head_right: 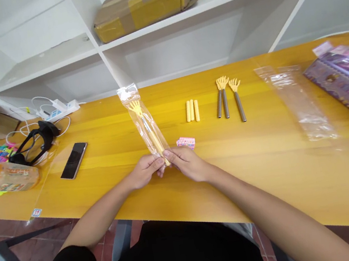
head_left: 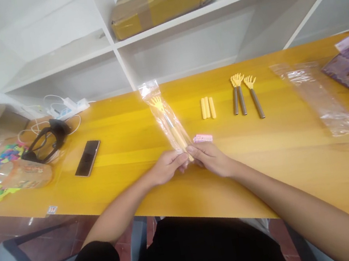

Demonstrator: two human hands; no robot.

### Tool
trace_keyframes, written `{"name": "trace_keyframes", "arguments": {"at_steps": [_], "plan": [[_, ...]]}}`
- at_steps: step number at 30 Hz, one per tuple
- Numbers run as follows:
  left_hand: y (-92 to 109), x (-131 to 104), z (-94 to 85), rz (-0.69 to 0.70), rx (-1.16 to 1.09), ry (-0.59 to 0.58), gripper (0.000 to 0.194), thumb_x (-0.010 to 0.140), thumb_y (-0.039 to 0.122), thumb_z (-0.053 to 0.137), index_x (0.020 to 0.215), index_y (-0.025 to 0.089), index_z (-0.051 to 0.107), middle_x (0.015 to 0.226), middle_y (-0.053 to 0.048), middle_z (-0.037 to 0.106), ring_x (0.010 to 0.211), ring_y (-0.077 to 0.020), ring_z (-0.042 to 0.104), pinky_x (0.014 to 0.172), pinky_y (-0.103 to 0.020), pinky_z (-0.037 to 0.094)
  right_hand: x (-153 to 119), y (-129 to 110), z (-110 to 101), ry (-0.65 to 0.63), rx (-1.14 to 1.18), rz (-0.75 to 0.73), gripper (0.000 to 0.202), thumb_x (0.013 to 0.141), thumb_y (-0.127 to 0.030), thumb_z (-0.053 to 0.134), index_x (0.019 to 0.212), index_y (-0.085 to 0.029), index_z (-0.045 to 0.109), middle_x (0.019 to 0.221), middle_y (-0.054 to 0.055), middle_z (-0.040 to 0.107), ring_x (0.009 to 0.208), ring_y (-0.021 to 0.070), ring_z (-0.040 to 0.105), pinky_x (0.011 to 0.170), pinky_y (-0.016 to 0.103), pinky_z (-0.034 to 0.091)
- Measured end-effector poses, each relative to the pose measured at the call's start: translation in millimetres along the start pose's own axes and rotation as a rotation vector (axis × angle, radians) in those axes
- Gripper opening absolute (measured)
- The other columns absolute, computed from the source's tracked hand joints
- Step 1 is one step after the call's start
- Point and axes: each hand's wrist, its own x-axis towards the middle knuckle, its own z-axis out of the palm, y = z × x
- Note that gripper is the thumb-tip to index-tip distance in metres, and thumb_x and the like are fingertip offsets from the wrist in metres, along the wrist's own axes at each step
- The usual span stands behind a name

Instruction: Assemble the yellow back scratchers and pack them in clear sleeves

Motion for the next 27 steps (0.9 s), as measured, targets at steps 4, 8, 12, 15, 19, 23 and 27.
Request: {"name": "trace_keyframes", "arguments": {"at_steps": [4,8,12,15,19,23,27], "plan": [[-0.7,-0.9,-0.8,0.032,-0.051,-0.02,0.05,0.108,0.057,0.048,0.08,0.017,0.06,0.074,-0.001,0.06,0.07,-0.0136,0.059,0.074,-0.029,0.047,-0.9,-1.7,0.3,0.003,-0.015,-0.034,0.063,0.11,-0.064,0.039,0.071,-0.02,0.063,0.056,-0.001,0.049,0.06,0.0146,0.053,0.063,0.027,0.046],[-3.9,-0.7,-2.6,0.088,-0.064,-0.012,0.047,0.107,0.054,0.049,0.079,0.017,0.059,0.075,-0.002,0.061,0.071,-0.0152,0.059,0.076,-0.03,0.048,-1.6,-4.4,-0.6,-0.014,-0.104,-0.109,0.065,0.115,-0.053,0.033,0.071,-0.02,0.067,0.063,0.002,0.058,0.073,0.0165,0.064,0.079,0.029,0.052],[-5.6,0.0,-4.4,0.116,0.002,-0.002,0.052,0.104,0.061,0.049,0.077,0.017,0.06,0.074,-0.003,0.063,0.073,-0.0168,0.06,0.077,-0.031,0.048,-1.7,-3.1,-1.4,-0.02,-0.233,-0.178,0.06,0.116,-0.048,0.031,0.077,-0.021,0.07,0.084,0.005,0.071,0.087,0.0182,0.069,0.09,0.031,0.052],[-4.4,0.2,-3.1,0.043,0.105,0.053,0.057,0.103,0.065,0.046,0.076,0.017,0.06,0.073,-0.002,0.062,0.072,-0.0162,0.059,0.074,-0.031,0.048,-1.4,0.0,-2.0,0.008,-0.344,-0.208,0.055,0.115,-0.046,0.033,0.079,-0.022,0.067,0.084,0.006,0.07,0.082,0.0189,0.067,0.086,0.032,0.052],[-3.4,1.1,0.0,-0.013,0.119,0.125,0.053,0.1,0.066,0.055,0.08,0.017,0.06,0.072,-0.001,0.059,0.068,-0.0142,0.056,0.067,-0.028,0.046,-0.8,2.8,-2.4,0.039,-0.421,-0.243,0.05,0.115,-0.044,0.034,0.079,-0.023,0.062,0.075,0.005,0.064,0.074,0.0195,0.062,0.079,0.032,0.051],[-4.1,2.5,0.7,-0.005,0.105,0.125,0.051,0.098,0.067,0.059,0.087,0.017,0.062,0.076,-0.001,0.062,0.069,-0.0135,0.057,0.068,-0.027,0.048,-0.9,1.8,-2.4,0.065,-0.42,-0.246,0.052,0.115,-0.046,0.033,0.078,-0.023,0.061,0.075,0.005,0.063,0.074,0.0194,0.063,0.081,0.033,0.051],[-4.6,2.8,0.7,0.016,0.107,0.118,0.051,0.099,0.067,0.058,0.089,0.017,0.062,0.077,-0.001,0.062,0.068,-0.0129,0.057,0.068,-0.027,0.048,-1.7,0.2,-2.9,0.053,-0.366,-0.208,0.054,0.114,-0.05,0.033,0.084,-0.022,0.068,0.081,0.006,0.069,0.077,0.0201,0.064,0.084,0.034,0.053]]}}
